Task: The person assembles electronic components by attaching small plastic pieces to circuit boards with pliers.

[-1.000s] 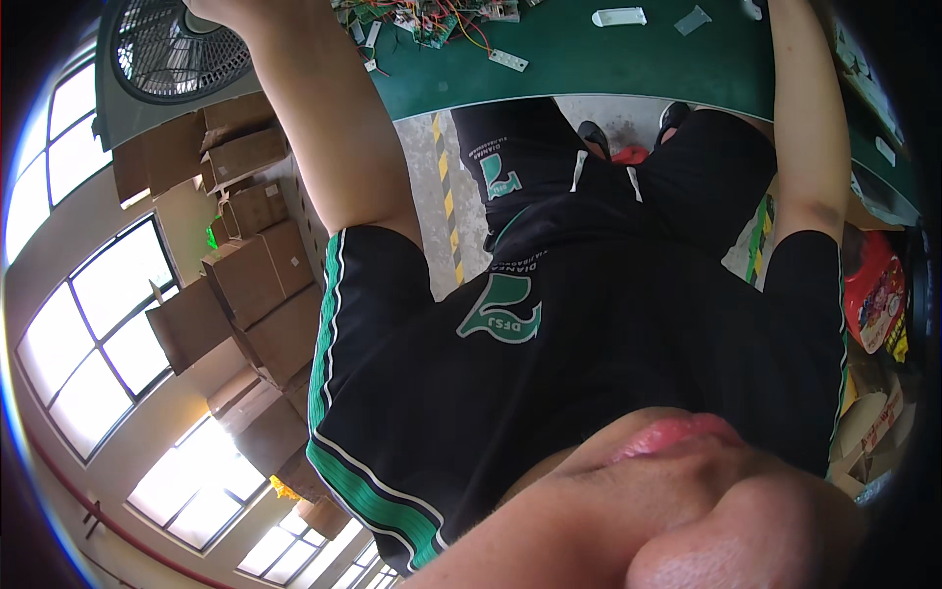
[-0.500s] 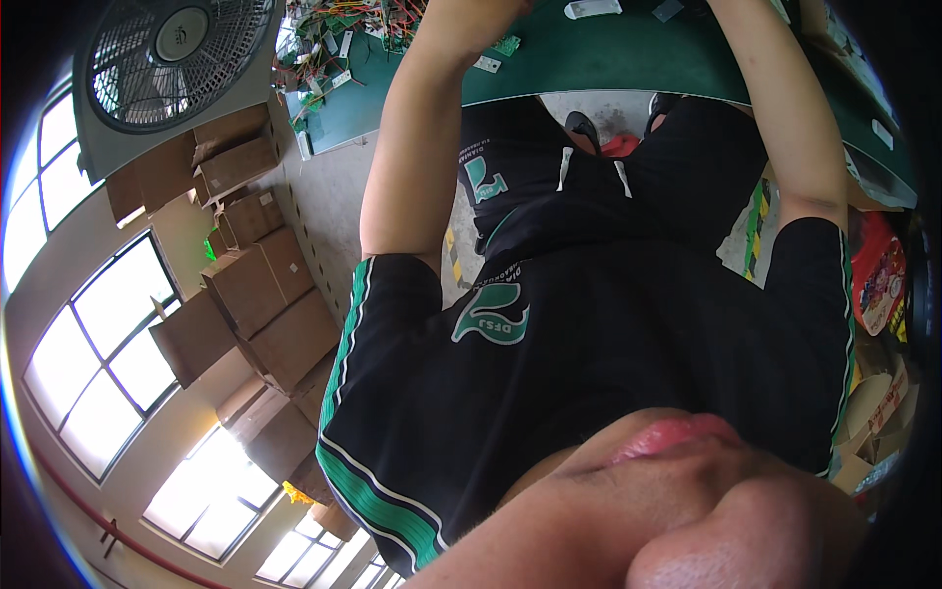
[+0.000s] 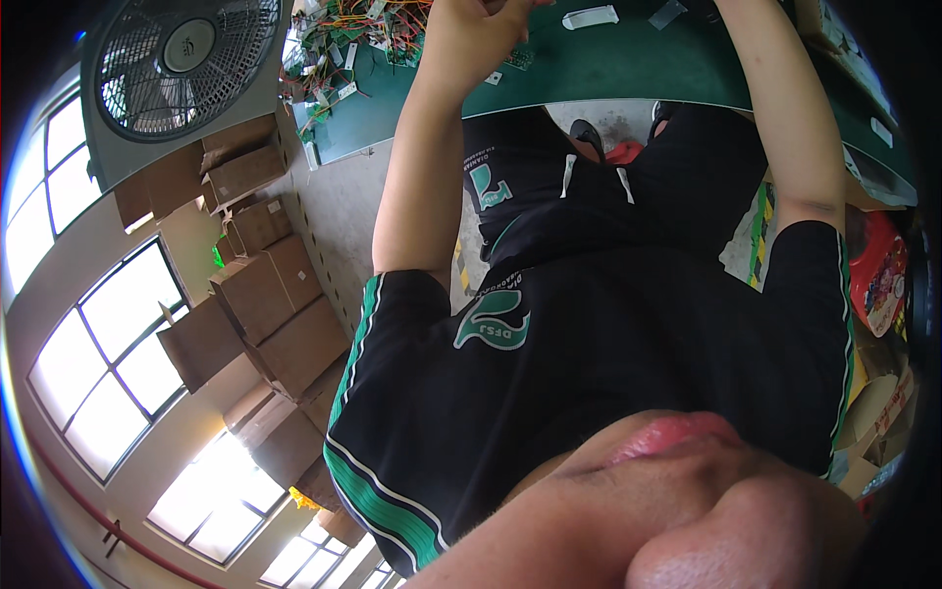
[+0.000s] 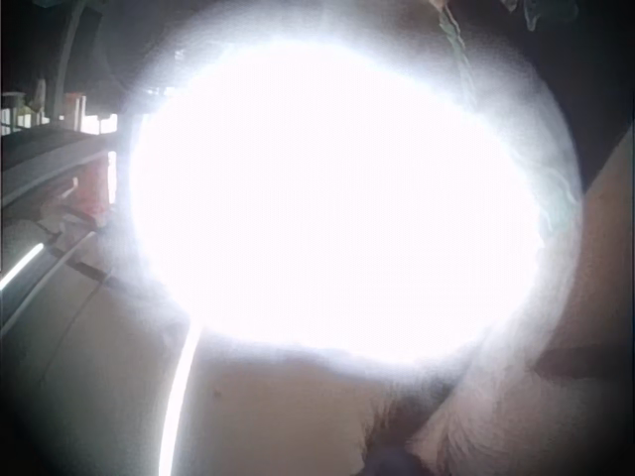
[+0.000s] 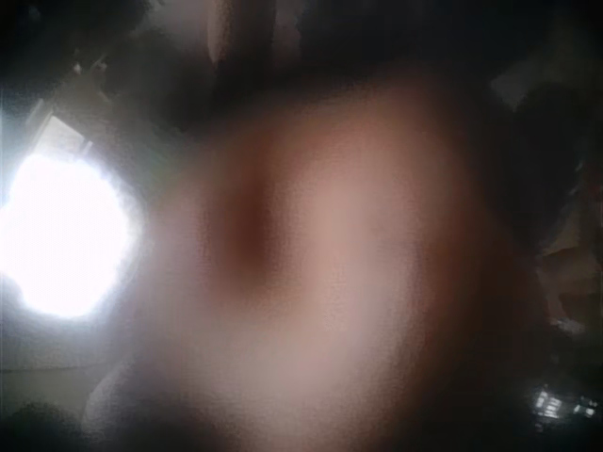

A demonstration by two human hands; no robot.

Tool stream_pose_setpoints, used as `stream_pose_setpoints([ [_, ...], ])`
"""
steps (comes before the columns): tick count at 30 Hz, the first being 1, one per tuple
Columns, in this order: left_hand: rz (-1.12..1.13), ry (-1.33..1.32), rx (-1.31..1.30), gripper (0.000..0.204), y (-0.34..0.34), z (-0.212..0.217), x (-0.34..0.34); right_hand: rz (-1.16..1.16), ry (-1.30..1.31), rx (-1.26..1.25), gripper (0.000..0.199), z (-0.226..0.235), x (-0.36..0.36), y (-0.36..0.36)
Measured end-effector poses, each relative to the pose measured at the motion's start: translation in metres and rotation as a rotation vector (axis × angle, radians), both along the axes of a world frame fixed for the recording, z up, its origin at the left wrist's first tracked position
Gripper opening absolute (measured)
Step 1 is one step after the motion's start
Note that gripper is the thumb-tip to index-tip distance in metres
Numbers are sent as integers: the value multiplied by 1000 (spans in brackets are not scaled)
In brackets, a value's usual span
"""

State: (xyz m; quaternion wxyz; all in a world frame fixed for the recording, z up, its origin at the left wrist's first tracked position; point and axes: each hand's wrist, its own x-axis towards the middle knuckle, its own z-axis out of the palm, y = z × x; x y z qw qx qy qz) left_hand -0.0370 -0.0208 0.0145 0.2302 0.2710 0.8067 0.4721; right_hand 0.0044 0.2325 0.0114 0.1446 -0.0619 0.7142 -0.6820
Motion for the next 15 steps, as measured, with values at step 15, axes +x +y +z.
stream_pose_setpoints([
  [15,-131,541,-334,21,8,-17,18,256,-135,649,17,14,5,-21],
])
